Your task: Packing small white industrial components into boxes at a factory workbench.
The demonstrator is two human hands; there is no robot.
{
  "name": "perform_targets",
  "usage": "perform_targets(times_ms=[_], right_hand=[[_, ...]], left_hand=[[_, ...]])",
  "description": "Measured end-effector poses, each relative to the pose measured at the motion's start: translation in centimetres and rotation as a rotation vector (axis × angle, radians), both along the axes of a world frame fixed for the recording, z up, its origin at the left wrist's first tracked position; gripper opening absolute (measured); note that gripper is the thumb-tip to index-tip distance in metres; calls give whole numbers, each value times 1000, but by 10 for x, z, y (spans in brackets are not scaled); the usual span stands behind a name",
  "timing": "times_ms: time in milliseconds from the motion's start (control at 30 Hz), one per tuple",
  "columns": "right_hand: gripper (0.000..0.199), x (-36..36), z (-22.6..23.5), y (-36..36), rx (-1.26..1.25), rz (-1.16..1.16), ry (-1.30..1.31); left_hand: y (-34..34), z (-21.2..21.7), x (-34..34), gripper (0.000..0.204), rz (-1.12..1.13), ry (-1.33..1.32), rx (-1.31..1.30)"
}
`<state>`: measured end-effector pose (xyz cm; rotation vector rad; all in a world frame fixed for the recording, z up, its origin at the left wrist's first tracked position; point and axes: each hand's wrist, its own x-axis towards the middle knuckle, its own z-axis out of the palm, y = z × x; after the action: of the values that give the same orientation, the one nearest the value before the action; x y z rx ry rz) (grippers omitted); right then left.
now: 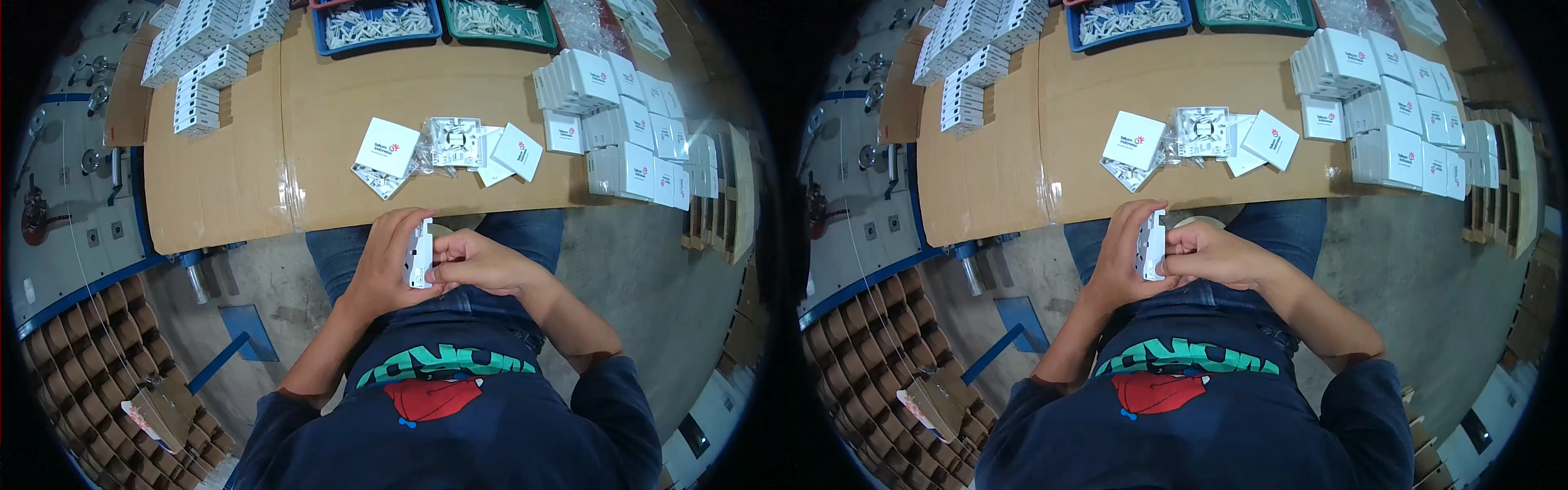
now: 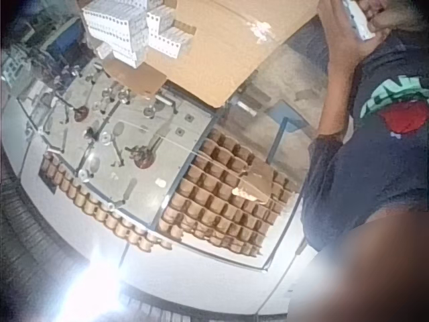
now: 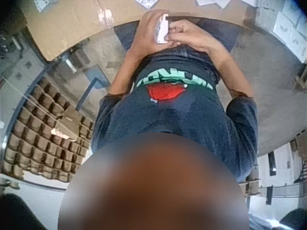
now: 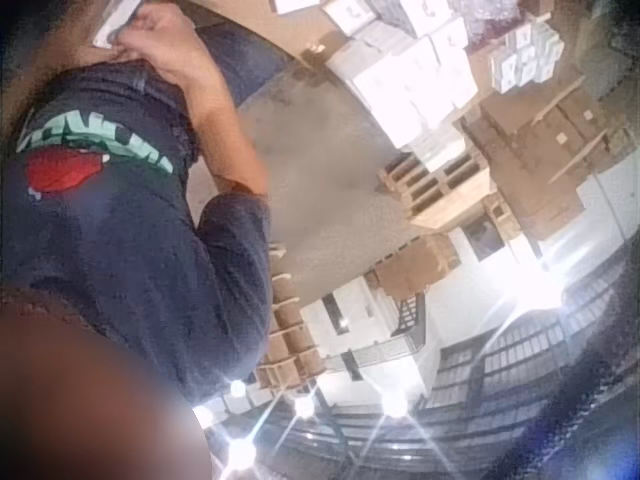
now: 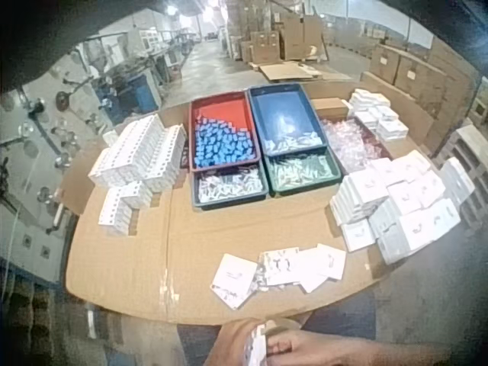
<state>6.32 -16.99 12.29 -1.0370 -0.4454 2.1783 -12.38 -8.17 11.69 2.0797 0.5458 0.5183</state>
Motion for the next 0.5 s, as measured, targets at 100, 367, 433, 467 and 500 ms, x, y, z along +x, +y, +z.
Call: perform_targets(times_ms=[100,367,433,467,500], right_hand=[[15,-2,0,2,12,21,4],[30,-12,-7,-3,138,13,32],[31,-12,-6,-4,156,24,26],[32,-11,-6,-4,178,33,20],[32,-11,-4,-3,176,34,20]], left_hand=[[1,3,0,93,-13,-3,58],[-1,-5,-6,93,-35,-19,99],[-2,-7,-6,92,-37,-24,92],[-2,-8,-6,93,-40,-36,96],[-2,-10,-6,93,-43,-48,101]])
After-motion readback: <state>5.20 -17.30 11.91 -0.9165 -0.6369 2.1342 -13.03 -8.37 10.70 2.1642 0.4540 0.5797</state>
